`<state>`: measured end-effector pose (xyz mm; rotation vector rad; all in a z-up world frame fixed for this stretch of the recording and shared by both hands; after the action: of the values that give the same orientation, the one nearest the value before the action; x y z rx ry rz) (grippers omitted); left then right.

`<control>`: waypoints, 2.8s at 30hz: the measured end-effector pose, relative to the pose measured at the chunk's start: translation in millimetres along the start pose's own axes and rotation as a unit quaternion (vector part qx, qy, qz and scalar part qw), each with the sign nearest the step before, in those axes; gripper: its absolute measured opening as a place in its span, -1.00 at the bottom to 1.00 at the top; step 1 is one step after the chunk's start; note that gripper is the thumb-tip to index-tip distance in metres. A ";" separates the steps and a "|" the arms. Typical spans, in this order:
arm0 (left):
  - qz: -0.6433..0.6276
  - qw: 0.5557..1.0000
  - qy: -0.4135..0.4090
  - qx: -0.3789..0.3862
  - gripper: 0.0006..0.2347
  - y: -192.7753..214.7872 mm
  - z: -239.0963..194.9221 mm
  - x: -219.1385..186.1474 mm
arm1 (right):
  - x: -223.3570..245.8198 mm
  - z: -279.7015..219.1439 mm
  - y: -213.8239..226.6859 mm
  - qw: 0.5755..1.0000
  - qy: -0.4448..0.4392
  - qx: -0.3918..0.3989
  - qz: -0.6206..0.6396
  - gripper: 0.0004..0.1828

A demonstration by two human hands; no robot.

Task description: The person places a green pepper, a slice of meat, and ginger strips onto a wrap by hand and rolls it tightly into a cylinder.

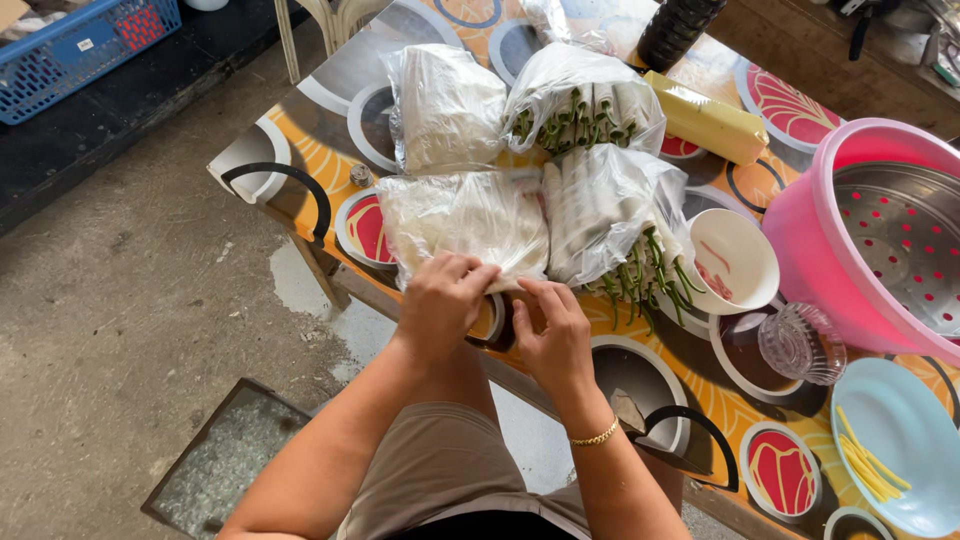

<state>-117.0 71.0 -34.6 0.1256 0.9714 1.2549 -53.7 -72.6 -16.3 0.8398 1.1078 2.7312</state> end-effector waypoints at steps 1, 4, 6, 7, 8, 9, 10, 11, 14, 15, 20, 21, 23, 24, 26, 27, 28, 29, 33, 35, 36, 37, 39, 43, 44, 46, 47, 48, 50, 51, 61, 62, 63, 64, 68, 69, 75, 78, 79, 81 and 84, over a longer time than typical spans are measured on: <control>-0.027 0.999 0.021 -0.017 -0.83 7.5 2.0 2.1 | 6.1 0.8 2.5 0.999 0.027 -0.009 -0.023 -0.65; -0.128 0.989 0.066 0.012 -0.85 25.0 13.1 12.0 | 22.2 5.9 7.1 0.990 0.102 -0.048 -0.084 -0.45; -0.144 0.987 0.028 0.061 -0.82 30.3 21.6 9.5 | 22.6 12.3 0.1 0.990 0.101 -0.029 -0.094 -0.46; -0.151 0.985 0.008 0.085 -0.80 32.0 23.0 7.5 | 22.5 15.5 -3.4 0.990 0.100 -0.020 -0.099 -0.46; -0.112 0.993 -0.010 0.037 -0.80 41.4 20.9 6.4 | 18.9 19.6 -8.3 0.992 0.090 0.006 -0.091 -0.58; -0.072 0.997 -0.029 -0.011 -0.80 50.2 15.3 6.0 | 14.0 24.3 -12.2 0.993 0.079 0.032 -0.084 -0.69; -0.032 0.997 -0.047 -0.059 -0.80 55.7 8.9 6.4 | 9.1 27.5 -15.3 0.993 0.069 0.060 -0.075 -0.81; -0.035 0.993 0.035 -0.103 -0.77 58.7 1.4 18.6 | 7.7 28.6 -12.6 0.994 0.071 0.050 -0.060 -0.82; -0.235 0.903 0.319 -0.164 -0.62 46.5 -36.0 68.3 | 0.9 31.7 -4.6 0.998 0.049 0.039 0.012 -0.81; -0.416 0.793 0.427 -0.125 -0.55 25.1 -48.6 88.7 | -4.8 33.5 -4.0 0.997 0.020 0.050 0.055 -0.80; -0.449 0.784 0.428 -0.031 -0.30 8.7 -71.1 78.3 | -13.2 35.8 22.1 0.997 -0.031 -0.062 0.037 -0.83; -0.314 0.877 0.359 -0.052 -0.22 20.4 -70.8 60.4 | -6.9 32.9 27.5 0.996 -0.003 -0.088 -0.004 -0.82; -0.142 0.949 0.272 -0.065 -0.24 26.8 -61.5 34.2 | -11.3 27.4 22.3 0.994 -0.066 -0.088 0.014 -0.77; -0.117 0.955 0.269 -0.055 -0.35 24.1 -57.7 29.4 | -20.6 17.9 10.8 0.983 -0.160 -0.058 0.070 -0.73; -0.090 0.960 0.260 -0.059 -0.57 25.4 -55.1 24.9 | -18.0 9.0 -6.2 0.969 -0.179 -0.022 0.171 -0.76; -0.089 0.960 0.254 -0.074 -0.67 27.7 -54.0 25.0 | -6.2 11.8 -12.2 0.971 -0.105 -0.016 0.216 -0.81; -0.088 0.961 0.247 -0.087 -0.77 30.8 -52.9 26.4 | 5.1 14.1 -15.5 0.965 -0.031 -0.011 0.259 -0.82; -0.100 0.960 0.248 -0.085 -0.78 31.1 -52.1 29.4 | 8.2 14.3 -15.6 0.980 -0.003 0.008 0.200 -0.81; -0.194 0.927 0.310 -0.080 -0.84 33.6 -57.4 52.3 | 19.4 11.2 -17.9 0.993 0.090 0.077 -0.020 -0.80; -0.276 0.889 0.358 -0.073 -0.82 32.3 -58.9 64.4 | 20.3 11.3 -21.4 0.986 0.096 0.111 -0.075 -0.70; -0.322 0.866 0.378 -0.065 -0.79 31.2 -59.0 69.9 | 18.3 12.2 -25.4 0.985 0.083 0.131 -0.080 -0.59; -0.366 0.840 0.397 -0.057 -0.75 29.3 -59.6 73.3 | 16.0 12.7 -29.7 0.982 0.070 0.152 -0.084 -0.49; -0.367 0.853 0.367 -0.050 -0.78 30.9 -55.4 66.7 | 19.1 14.4 -29.6 0.982 0.094 0.124 -0.111 -0.38; -0.371 0.872 0.320 0.020 -0.77 23.7 -48.3 43.1 | 7.2 21.7 -22.2 0.985 0.062 0.098 -0.128 -0.22; -0.332 0.900 0.282 0.007 -0.76 29.6 -46.5 36.4 | 6.3 21.5 -21.1 0.984 0.070 0.111 -0.118 -0.29; -0.251 0.947 0.201 -0.018 -0.73 40.4 -44.5 22.4 | 6.4 20.8 -20.3 0.982 0.086 0.135 -0.100 -0.44; -0.275 0.934 0.227 -0.026 -0.74 40.9 -45.7 25.5 | 8.0 19.5 -23.0 0.982 0.092 0.156 -0.057 -0.47; -0.299 0.920 0.253 -0.034 -0.76 41.3 -47.8 29.2 | 11.8 17.2 -27.7 0.979 0.098 0.176 -0.014 -0.51; -0.312 0.900 0.303 -0.039 -0.78 39.9 -53.5 38.1 | 19.8 16.4 -37.7 0.975 0.109 0.193 0.028 -0.55; -0.302 0.895 0.327 -0.035 -0.77 38.4 -57.4 43.0 | 23.3 18.2 -42.2 0.975 0.114 0.191 0.026 -0.54; -0.632 0.605 0.483 -0.038 -0.88 -20.9 -95.9 90.9 | 40.6 33.8 -58.1 0.976 0.157 0.149 -0.003 -0.67; -0.671 0.574 0.468 -0.038 -0.88 -24.3 -96.8 92.9 | 39.9 33.8 -57.8 0.979 0.153 0.136 0.007 -0.62; -0.709 0.540 0.451 -0.038 -0.88 -27.0 -97.5 94.7 | 38.3 34.2 -57.4 0.981 0.150 0.122 0.017 -0.58; -0.746 0.506 0.432 -0.037 -0.88 -28.9 -96.7 96.1 | 36.7 35.4 -56.6 0.983 0.147 0.107 0.027 -0.53; -0.512 0.783 0.351 -0.036 -0.69 -13.8 -89.9 99.6 | 28.9 31.8 -59.6 0.984 0.142 0.108 0.029 -0.70; -0.508 0.779 0.364 -0.043 -0.75 -14.8 -90.9 101.6 | 28.3 29.5 -59.6 0.982 0.150 0.106 0.030 -0.73; -0.337 0.879 0.331 -0.066 -0.81 9.4 -79.1 86.7 | 19.9 25.6 -59.8 0.987 0.133 0.083 0.028 -0.84; -0.335 0.863 0.377 -0.044 -0.72 12.8 -71.7 81.4 | 22.1 25.4 -63.7 0.989 0.124 0.083 0.002 -0.85; -0.339 0.851 0.399 -0.034 -0.66 12.4 -70.8 81.2 | 23.2 25.4 -65.4 0.989 0.121 0.090 -0.008 -0.81; -0.389 0.840 0.377 -0.025 -0.58 14.1 -65.0 76.3 | 26.2 27.6 -64.1 0.986 0.133 0.098 0.027 -0.84; -0.451 0.819 0.353 -0.018 -0.53 10.1 -64.2 74.8 | 25.6 29.1 -55.9 0.985 0.136 0.102 0.021 -0.71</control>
<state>-168.9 110.8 -109.1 -0.8147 1.3947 0.3902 -67.7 -6.5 -24.6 0.5235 1.4556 2.8671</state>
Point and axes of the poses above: each hand's wrist, its own z-axis towards the middle knuckle, its own y-axis out of the back of the hand, x = y × z, the point moved 7 cm from there along z, towards the middle knuckle, and after that the axes turned 11 degrees about y, right-handed, at the moved point
